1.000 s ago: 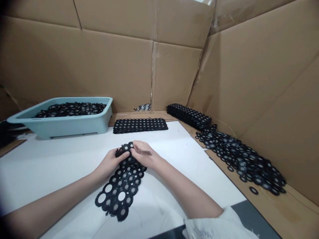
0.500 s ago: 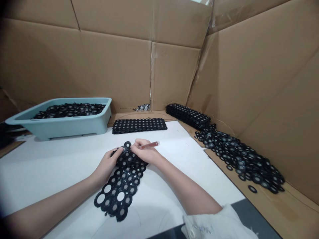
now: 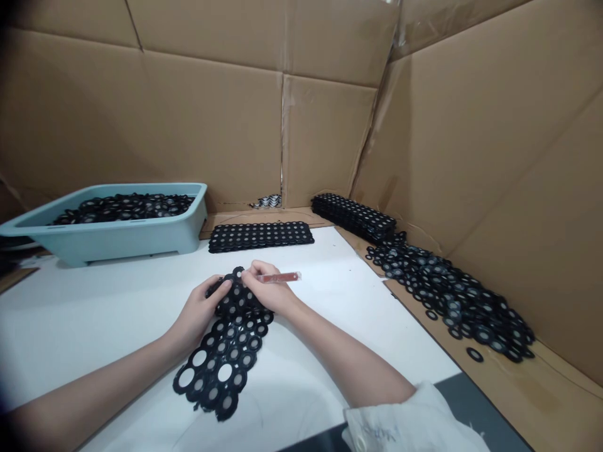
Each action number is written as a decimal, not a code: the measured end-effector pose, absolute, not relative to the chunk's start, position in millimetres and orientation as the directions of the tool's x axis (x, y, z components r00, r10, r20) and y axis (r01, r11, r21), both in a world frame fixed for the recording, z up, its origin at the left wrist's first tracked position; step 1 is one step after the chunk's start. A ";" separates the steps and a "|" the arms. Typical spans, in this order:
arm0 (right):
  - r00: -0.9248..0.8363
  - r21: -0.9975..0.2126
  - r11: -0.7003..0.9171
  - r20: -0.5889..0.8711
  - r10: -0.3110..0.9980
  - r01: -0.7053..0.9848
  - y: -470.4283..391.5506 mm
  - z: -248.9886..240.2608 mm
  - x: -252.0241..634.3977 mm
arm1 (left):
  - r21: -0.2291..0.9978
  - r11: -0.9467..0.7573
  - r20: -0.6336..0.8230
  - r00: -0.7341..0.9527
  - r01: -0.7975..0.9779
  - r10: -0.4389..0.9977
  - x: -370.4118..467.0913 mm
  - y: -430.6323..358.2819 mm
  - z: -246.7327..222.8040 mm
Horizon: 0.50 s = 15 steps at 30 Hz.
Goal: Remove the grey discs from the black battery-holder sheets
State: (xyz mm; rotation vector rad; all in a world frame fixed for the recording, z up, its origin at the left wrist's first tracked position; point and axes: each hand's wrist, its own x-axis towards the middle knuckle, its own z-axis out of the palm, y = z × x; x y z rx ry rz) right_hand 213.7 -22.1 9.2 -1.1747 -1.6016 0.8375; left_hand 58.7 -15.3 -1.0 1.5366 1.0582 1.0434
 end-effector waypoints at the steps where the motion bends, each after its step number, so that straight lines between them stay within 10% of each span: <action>1: -0.093 -0.903 0.306 0.292 0.952 0.303 -22.2 8.9 213.6 | 0.980 -0.156 0.120 0.258 0.125 0.959 58.7 -15.1 -1.2; 15: -0.027 -0.851 0.259 0.278 0.960 0.457 -28.6 1.6 205.3 | 1.000 -0.012 0.009 0.287 0.009 0.958 58.6 -15.1 -4.8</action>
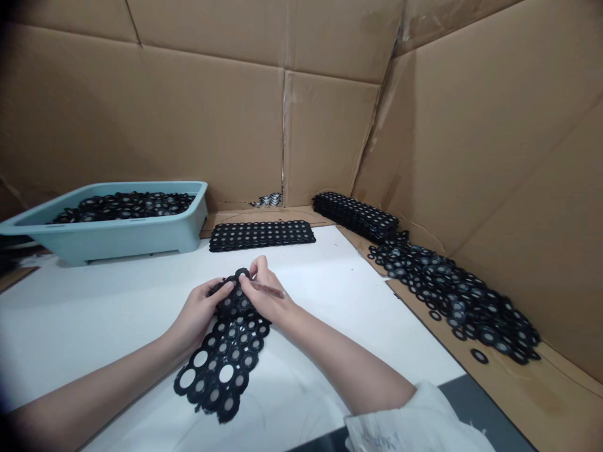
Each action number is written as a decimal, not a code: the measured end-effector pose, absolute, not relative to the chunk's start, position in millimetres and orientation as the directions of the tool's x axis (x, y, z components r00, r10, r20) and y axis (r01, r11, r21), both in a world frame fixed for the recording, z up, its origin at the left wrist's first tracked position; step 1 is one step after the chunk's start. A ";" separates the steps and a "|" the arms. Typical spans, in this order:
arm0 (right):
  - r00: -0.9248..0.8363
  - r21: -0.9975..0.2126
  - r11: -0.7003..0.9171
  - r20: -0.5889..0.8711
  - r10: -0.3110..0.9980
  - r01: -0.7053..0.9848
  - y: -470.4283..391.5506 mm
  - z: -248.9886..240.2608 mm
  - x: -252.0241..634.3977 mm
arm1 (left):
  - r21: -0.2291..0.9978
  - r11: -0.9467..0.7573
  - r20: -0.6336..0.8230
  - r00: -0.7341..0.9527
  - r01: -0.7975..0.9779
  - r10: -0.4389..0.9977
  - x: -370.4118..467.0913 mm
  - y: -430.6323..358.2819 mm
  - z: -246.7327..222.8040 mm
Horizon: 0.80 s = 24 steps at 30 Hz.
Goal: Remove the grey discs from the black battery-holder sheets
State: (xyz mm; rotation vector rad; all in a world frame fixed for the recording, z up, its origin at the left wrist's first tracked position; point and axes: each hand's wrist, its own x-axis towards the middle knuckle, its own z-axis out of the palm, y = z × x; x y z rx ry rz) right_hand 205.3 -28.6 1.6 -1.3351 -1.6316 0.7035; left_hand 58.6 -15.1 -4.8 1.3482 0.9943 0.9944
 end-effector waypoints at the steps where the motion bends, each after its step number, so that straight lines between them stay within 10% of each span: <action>1: -0.041 -0.840 0.287 0.303 0.952 0.461 -28.3 1.1 203.9 | 1.000 0.007 -0.002 0.293 -0.015 0.956 58.8 -15.1 -4.7; 11: -0.070 -0.778 0.394 0.415 0.907 0.489 -27.6 6.9 203.4 | 0.997 0.053 -0.031 0.331 -0.059 0.943 63.4 -19.9 0.6; 24: -0.023 -0.969 0.236 0.235 0.972 0.076 -18.8 -0.1 212.6 | 1.000 0.012 -0.018 0.209 0.029 0.978 60.1 -13.3 -5.1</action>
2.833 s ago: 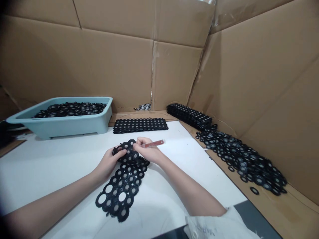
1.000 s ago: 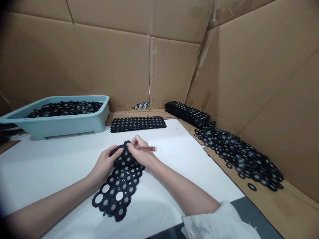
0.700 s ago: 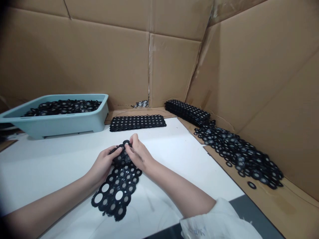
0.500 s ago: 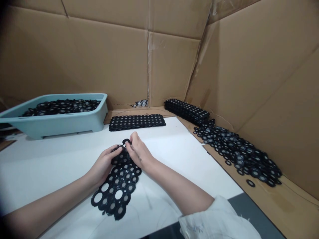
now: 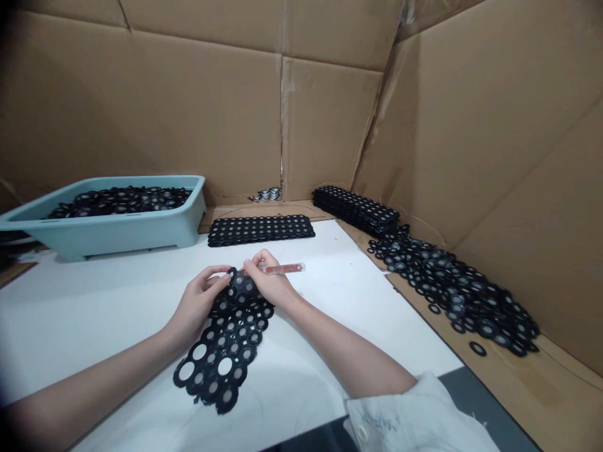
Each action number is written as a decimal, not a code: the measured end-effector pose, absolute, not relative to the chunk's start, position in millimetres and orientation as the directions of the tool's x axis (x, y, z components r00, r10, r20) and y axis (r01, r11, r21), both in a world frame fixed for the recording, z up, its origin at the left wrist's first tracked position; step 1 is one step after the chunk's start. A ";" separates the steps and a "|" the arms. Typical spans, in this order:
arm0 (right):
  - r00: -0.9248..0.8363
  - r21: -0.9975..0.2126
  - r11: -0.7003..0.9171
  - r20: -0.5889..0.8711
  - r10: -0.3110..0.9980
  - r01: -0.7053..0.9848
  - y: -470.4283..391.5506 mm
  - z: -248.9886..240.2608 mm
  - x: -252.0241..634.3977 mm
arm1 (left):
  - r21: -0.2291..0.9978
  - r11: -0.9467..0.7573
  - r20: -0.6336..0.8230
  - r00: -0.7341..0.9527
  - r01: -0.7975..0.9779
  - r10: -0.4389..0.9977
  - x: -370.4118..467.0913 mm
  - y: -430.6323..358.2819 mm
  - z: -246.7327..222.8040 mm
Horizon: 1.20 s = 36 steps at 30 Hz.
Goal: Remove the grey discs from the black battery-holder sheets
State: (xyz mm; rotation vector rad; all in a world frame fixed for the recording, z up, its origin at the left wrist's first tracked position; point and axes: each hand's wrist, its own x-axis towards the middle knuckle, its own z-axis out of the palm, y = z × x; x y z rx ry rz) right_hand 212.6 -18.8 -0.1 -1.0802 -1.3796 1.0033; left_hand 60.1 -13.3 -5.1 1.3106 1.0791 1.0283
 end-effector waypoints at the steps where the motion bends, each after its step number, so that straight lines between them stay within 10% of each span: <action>1: -0.014 -0.970 0.226 0.226 0.974 0.093 -18.7 -0.9 212.9 | 0.999 0.003 -0.011 0.216 0.040 0.976 60.0 -13.2 -4.9; 36: -0.072 -0.949 0.299 0.293 0.954 0.096 -23.8 -0.5 209.9 | 0.996 -0.084 0.071 0.264 0.041 0.962 59.7 -12.5 -2.9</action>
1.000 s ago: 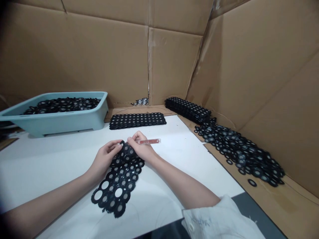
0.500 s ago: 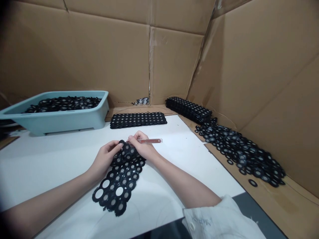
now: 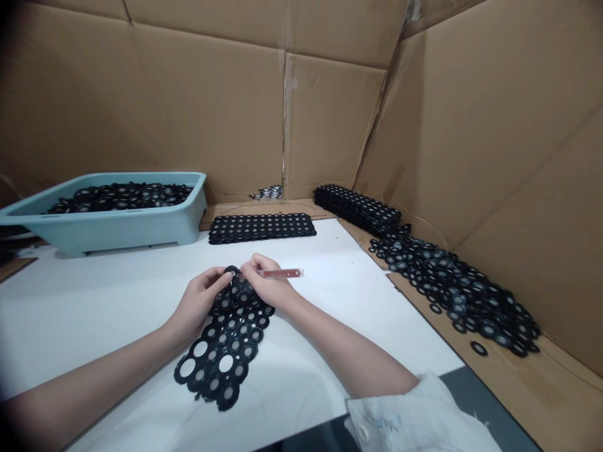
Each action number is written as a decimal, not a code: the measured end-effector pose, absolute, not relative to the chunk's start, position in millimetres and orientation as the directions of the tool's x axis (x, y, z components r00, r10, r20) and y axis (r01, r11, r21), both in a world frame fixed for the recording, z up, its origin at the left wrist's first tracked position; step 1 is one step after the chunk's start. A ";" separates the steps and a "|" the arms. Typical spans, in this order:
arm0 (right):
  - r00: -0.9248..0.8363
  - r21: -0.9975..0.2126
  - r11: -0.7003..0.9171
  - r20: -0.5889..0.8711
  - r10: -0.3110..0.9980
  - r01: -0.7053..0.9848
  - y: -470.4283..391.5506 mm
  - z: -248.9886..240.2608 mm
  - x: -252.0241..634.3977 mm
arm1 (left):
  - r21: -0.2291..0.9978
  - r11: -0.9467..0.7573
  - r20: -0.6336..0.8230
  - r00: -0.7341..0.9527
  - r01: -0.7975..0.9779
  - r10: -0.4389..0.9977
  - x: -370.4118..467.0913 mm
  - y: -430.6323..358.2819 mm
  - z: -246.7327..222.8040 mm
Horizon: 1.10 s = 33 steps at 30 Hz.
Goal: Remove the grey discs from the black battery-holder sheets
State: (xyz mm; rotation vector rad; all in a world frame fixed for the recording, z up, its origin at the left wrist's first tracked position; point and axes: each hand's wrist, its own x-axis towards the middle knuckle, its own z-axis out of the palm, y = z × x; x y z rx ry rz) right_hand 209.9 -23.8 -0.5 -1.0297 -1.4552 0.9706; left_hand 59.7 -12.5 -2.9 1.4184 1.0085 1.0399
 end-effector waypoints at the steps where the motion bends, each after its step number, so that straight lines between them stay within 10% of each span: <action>1: -0.068 -0.949 0.299 0.293 0.954 0.098 -24.4 -0.3 209.6 | 0.995 -0.089 0.075 0.268 0.037 0.960 59.6 -12.5 -2.7; 23: -0.051 -0.934 0.323 0.319 0.946 0.153 -25.0 1.8 209.1 | 0.996 -0.081 0.071 0.269 0.026 0.961 59.3 -12.9 -2.8; 33: -0.100 -0.770 0.368 0.373 0.922 0.521 -31.9 5.9 203.8 | 0.998 -0.057 0.048 0.309 0.020 0.950 59.9 -16.6 1.3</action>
